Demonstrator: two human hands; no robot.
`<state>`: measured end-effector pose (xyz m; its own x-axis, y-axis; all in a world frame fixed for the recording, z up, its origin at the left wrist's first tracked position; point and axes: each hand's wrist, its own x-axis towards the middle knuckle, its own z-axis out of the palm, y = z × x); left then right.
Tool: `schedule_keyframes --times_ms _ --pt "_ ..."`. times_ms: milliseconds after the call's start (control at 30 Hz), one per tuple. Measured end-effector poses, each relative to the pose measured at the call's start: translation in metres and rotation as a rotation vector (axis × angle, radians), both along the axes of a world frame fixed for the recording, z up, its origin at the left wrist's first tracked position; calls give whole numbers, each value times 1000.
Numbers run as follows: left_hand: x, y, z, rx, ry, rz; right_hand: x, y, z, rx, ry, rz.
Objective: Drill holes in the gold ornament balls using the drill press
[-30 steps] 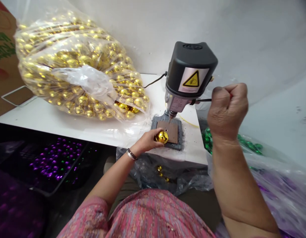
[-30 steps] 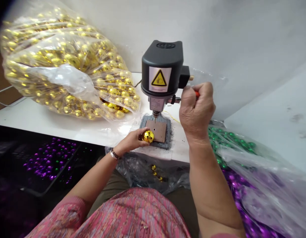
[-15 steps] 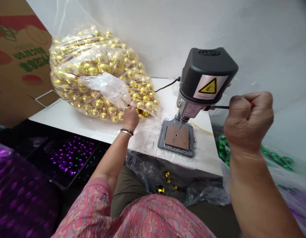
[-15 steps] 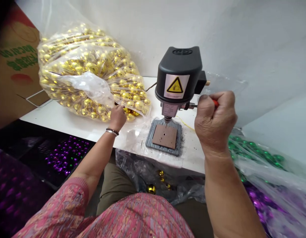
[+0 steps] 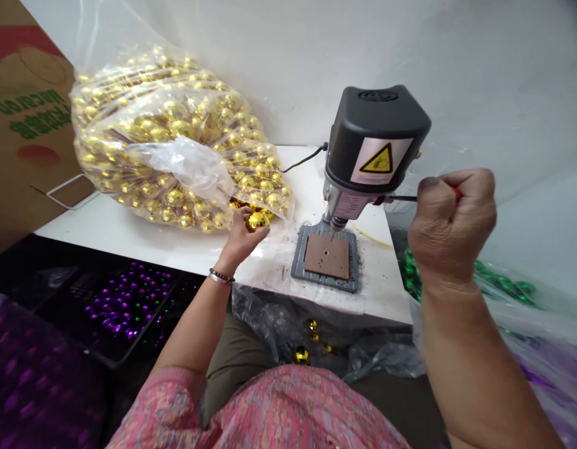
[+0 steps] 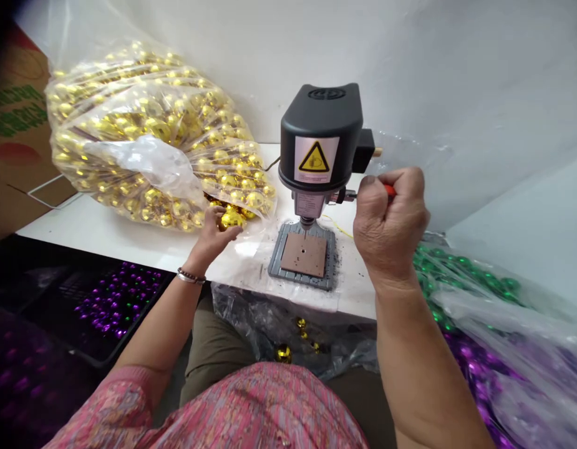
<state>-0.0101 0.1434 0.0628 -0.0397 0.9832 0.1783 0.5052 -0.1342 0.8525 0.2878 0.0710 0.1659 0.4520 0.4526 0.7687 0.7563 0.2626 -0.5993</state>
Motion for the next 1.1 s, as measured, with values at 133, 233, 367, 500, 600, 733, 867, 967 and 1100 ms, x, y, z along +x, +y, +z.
schedule_keyframes --times_ms 133,233,367,500,600,733,867,967,1100 --pt "21 -31 -21 -129 -308 -343 -1 1 -3 28 8 22" --pt "41 -35 -35 -257 -340 -471 -1 0 -3 -9 6 46" --pt "63 -27 -46 -366 -294 -419 -1 1 12 -146 26 39" --pt "75 -18 -46 -424 -281 -353 1 16 42 -369 51 -29" --pt "78 -16 -42 -490 -354 -347 4 34 60 -468 68 -66" --pt "75 -22 -37 -584 -631 -413 7 48 67 -497 73 -37" --pt "72 -30 -34 -605 -867 -437 7 50 66 -465 89 -27" --pt "77 -31 -33 -619 -852 -396 7 51 66 -442 94 -23" --pt "91 -26 -29 -595 -684 -299 8 53 67 -438 88 -10"
